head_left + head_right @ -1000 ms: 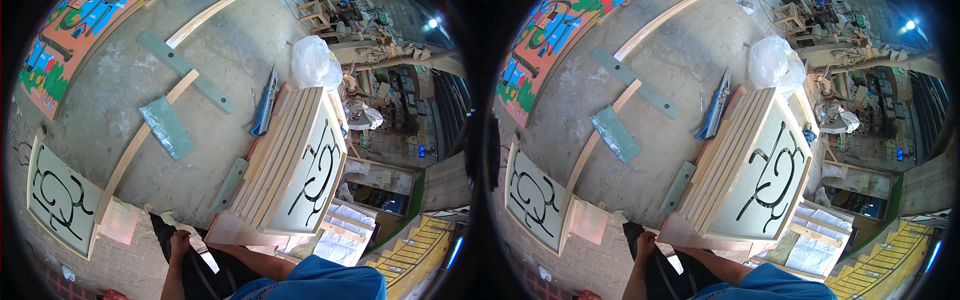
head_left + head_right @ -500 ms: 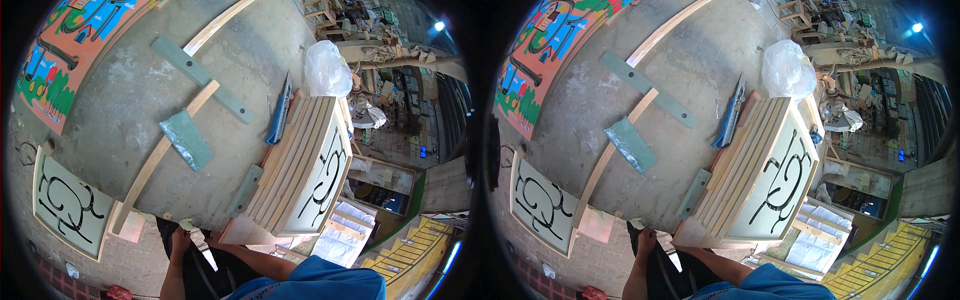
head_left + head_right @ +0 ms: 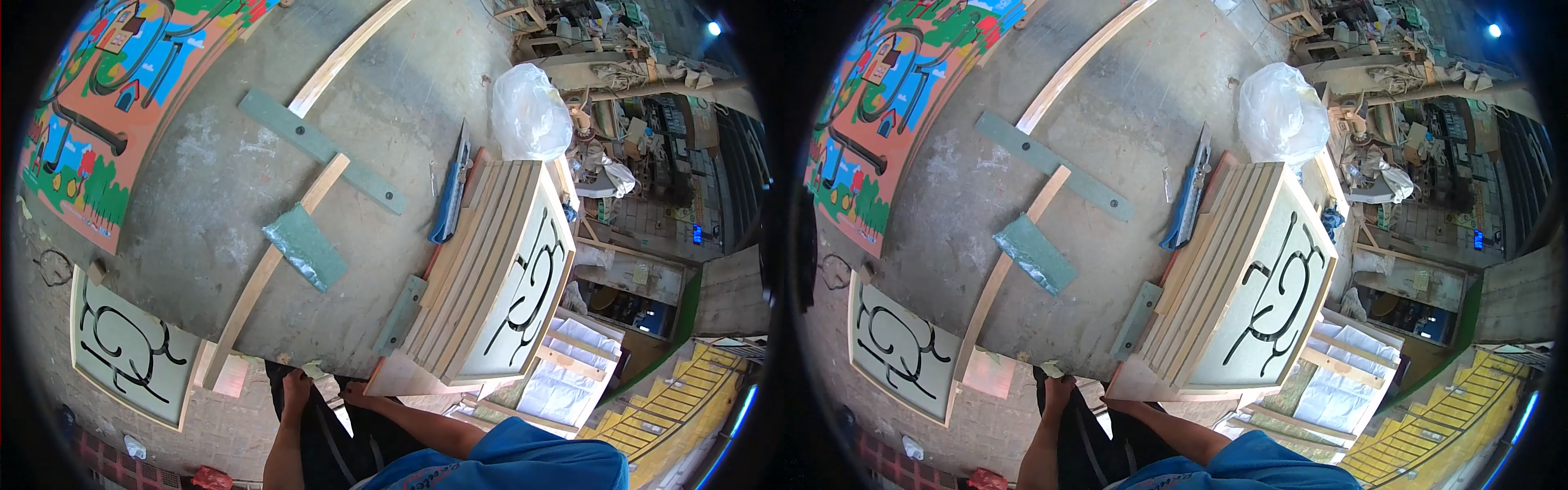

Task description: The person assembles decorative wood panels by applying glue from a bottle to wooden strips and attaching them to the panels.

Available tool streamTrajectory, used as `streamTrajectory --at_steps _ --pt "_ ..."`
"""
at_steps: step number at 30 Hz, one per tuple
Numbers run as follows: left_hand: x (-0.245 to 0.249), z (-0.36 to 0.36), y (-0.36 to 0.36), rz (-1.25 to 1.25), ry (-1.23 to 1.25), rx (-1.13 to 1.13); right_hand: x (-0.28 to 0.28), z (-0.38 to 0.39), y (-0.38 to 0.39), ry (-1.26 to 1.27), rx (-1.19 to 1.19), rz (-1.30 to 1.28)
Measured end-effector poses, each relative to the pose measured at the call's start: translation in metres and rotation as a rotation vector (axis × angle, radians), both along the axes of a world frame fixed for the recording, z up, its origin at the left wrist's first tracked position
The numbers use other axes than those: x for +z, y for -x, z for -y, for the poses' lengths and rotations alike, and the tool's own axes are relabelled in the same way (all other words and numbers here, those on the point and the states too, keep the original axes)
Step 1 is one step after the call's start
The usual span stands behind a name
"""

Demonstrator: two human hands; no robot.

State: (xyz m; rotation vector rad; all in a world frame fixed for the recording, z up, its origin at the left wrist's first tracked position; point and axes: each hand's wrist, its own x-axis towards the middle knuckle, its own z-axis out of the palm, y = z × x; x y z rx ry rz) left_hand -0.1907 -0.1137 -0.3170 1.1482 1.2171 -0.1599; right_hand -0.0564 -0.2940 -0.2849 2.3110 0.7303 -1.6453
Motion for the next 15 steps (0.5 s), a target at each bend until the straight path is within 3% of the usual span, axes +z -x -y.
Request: streamTrajectory --at_steps 4,6,10,12,15 --pt "-0.002 -0.004 0.005 0.005 -0.044 0.010 0.006 -0.015 0.005 -0.067 -0.011 0.072" --pt "0.000 -0.014 0.004 -0.028 0.001 -0.009 0.026 -0.048 -0.008 -0.079 -0.028 -0.109" --pt "0.010 -0.039 0.005 -0.004 -0.137 -0.008 0.055 -0.076 -0.010 -0.173 -0.087 -0.129" --pt "0.020 -0.056 0.009 -0.005 -0.175 -0.058 0.090 -0.101 -0.010 -0.325 -0.209 -0.259" --pt "0.043 -0.080 0.012 -0.093 -0.119 -0.099 0.117 -0.121 -0.006 -0.275 -0.257 -0.407"
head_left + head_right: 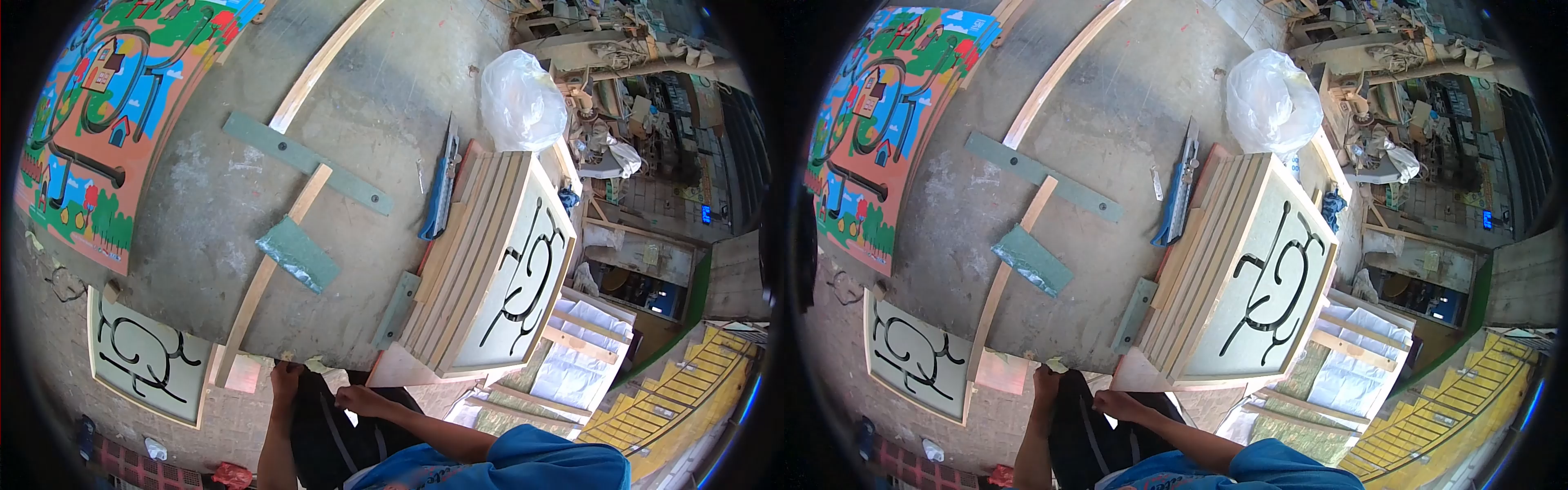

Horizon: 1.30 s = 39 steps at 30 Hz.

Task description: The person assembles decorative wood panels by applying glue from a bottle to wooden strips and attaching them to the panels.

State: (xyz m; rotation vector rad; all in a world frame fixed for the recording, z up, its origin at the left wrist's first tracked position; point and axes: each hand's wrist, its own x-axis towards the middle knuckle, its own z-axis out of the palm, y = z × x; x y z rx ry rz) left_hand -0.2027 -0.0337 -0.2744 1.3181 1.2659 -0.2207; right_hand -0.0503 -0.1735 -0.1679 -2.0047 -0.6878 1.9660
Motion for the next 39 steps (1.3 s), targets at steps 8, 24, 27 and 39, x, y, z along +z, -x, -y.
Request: streamTrajectory --at_steps 8,24,27,39 --pt "0.019 0.002 0.037 0.011 -0.052 0.022 0.040 -0.037 0.007 0.208 0.028 -0.181" --pt "0.032 -0.017 0.059 -0.011 0.288 0.078 0.038 -0.017 0.004 -0.085 -0.010 -0.062" --pt "0.061 -0.040 0.050 -0.152 0.107 -0.274 0.053 -0.029 -0.006 0.025 -0.114 -0.155" --pt "0.253 -0.098 -0.069 0.139 0.205 -0.442 0.066 -0.007 -0.002 -0.067 -0.281 -0.020"
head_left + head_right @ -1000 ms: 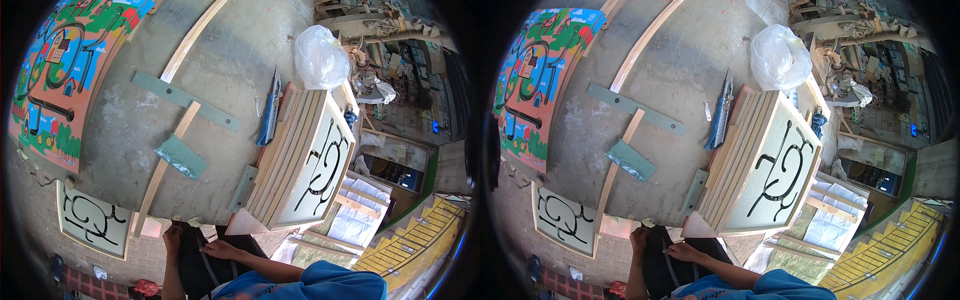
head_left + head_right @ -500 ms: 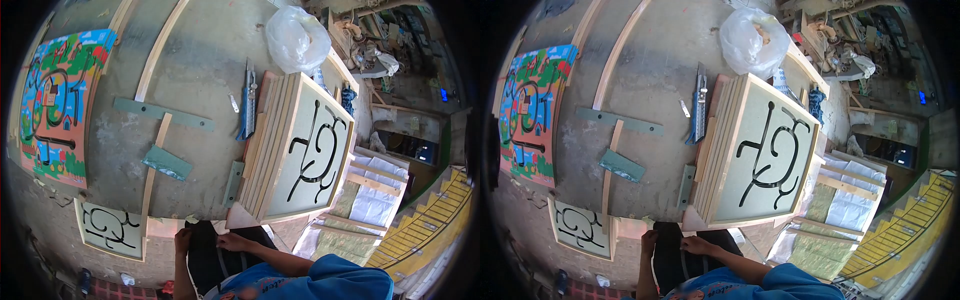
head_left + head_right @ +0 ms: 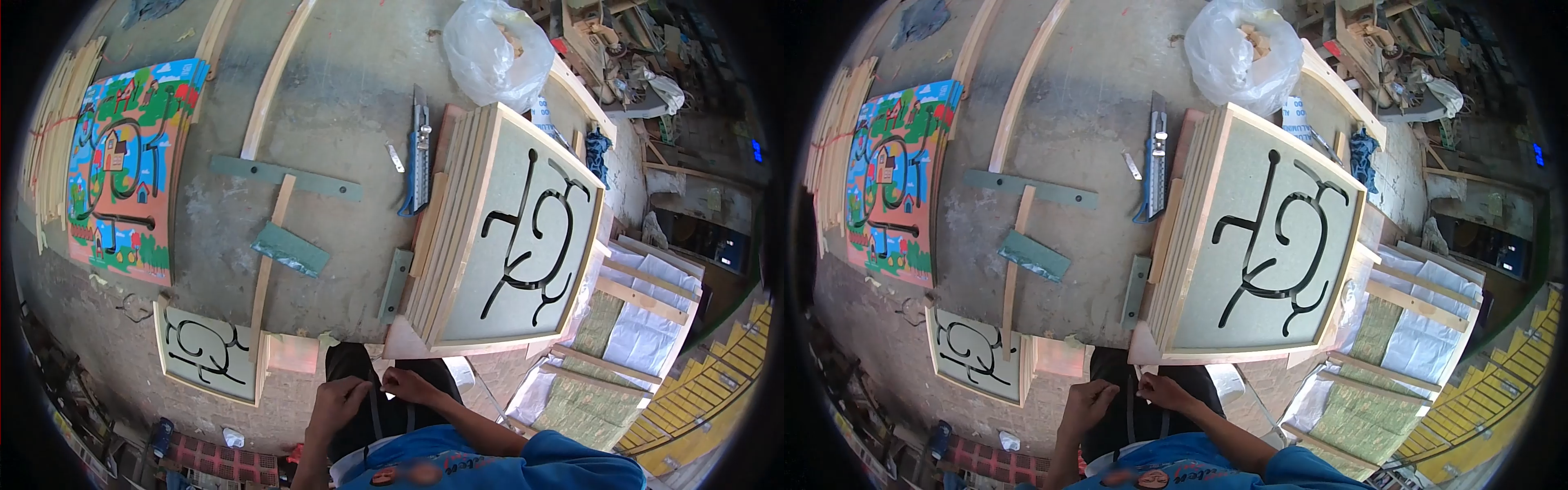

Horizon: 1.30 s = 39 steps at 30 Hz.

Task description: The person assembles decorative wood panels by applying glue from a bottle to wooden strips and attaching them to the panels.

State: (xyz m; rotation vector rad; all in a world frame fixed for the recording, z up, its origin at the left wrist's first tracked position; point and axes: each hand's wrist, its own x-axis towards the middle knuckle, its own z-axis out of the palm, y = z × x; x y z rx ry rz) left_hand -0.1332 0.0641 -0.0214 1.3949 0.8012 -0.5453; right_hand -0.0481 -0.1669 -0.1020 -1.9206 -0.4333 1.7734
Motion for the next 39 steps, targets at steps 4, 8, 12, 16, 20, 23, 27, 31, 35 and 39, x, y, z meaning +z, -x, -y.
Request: streamTrajectory --at_steps 4,8,12,16,20,23,27,31,35,39 --pt "0.022 -0.021 -0.041 0.353 -0.221 0.200 -0.001 0.013 -0.003 0.078 -0.001 -0.150" --pt "0.023 -0.045 -0.096 0.573 -0.431 0.298 -0.001 0.017 0.001 0.137 -0.042 -0.169" --pt "0.018 -0.059 -0.144 0.661 -0.576 0.301 -0.003 0.017 0.003 0.157 -0.068 -0.140" --pt "0.014 -0.067 -0.178 0.665 -0.748 0.131 -0.009 0.021 0.008 0.114 -0.095 -0.100" --pt "0.008 -0.066 -0.189 0.568 -0.806 -0.021 -0.015 0.026 0.008 0.083 -0.136 -0.106" --pt "0.004 -0.067 -0.188 0.566 -0.806 -0.053 -0.014 0.027 0.009 0.109 -0.171 -0.120" --pt "-0.001 -0.067 -0.187 0.589 -0.787 -0.016 -0.017 0.027 0.007 0.117 -0.130 -0.107" --pt "-0.005 -0.069 -0.184 0.617 -0.707 0.061 -0.017 0.022 0.002 0.095 0.016 -0.056" --pt "-0.007 -0.073 -0.181 0.670 -0.615 0.153 -0.012 0.016 0.003 0.056 -0.004 0.012" --pt "-0.007 -0.078 -0.179 0.716 -0.580 0.231 0.010 -0.012 -0.011 -0.002 0.045 -0.047"
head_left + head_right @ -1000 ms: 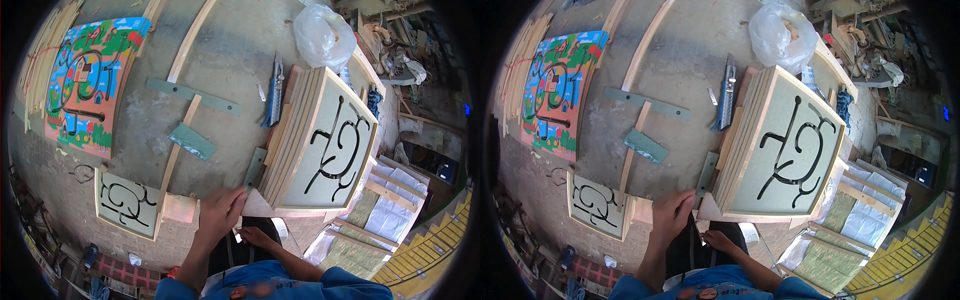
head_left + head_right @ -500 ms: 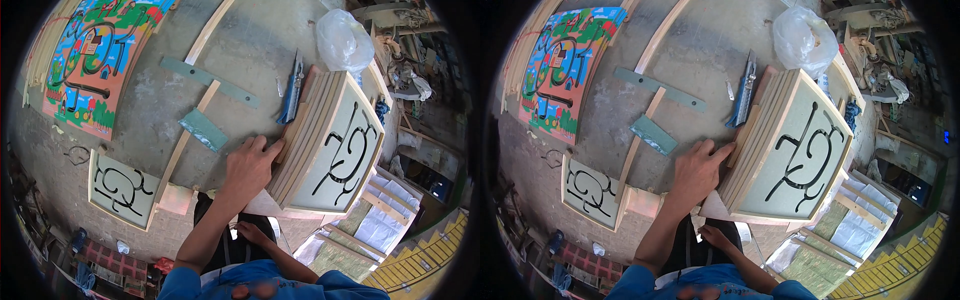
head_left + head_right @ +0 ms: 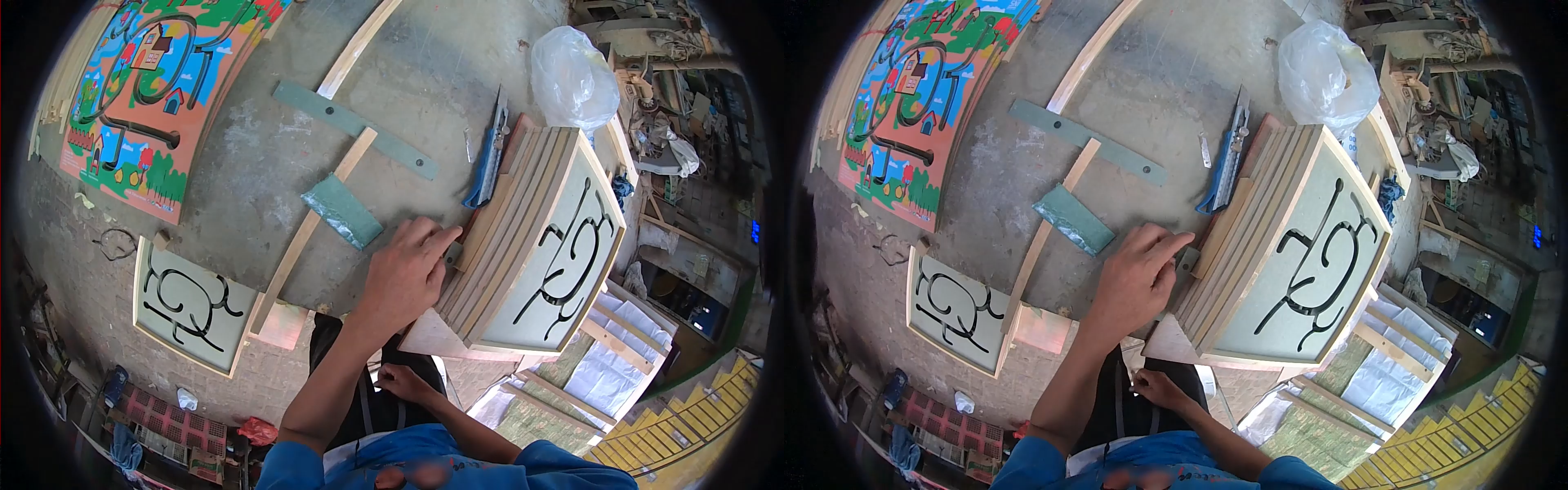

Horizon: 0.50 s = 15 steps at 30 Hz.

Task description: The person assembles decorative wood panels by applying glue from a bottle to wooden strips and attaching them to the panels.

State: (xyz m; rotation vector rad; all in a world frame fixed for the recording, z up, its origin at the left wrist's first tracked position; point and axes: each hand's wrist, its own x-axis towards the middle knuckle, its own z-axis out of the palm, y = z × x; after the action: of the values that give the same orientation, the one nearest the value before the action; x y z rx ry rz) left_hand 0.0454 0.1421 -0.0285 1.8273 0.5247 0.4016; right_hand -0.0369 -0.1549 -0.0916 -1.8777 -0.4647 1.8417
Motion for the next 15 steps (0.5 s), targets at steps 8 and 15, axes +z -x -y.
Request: streamTrajectory --at_steps 8,15 --pt "-0.006 0.004 -0.008 0.033 -0.043 0.146 0.030 -0.048 -0.021 0.268 0.051 -0.239" --pt "-0.005 0.010 -0.012 -0.033 -0.037 0.199 0.030 -0.034 -0.013 -0.018 0.139 -0.040"
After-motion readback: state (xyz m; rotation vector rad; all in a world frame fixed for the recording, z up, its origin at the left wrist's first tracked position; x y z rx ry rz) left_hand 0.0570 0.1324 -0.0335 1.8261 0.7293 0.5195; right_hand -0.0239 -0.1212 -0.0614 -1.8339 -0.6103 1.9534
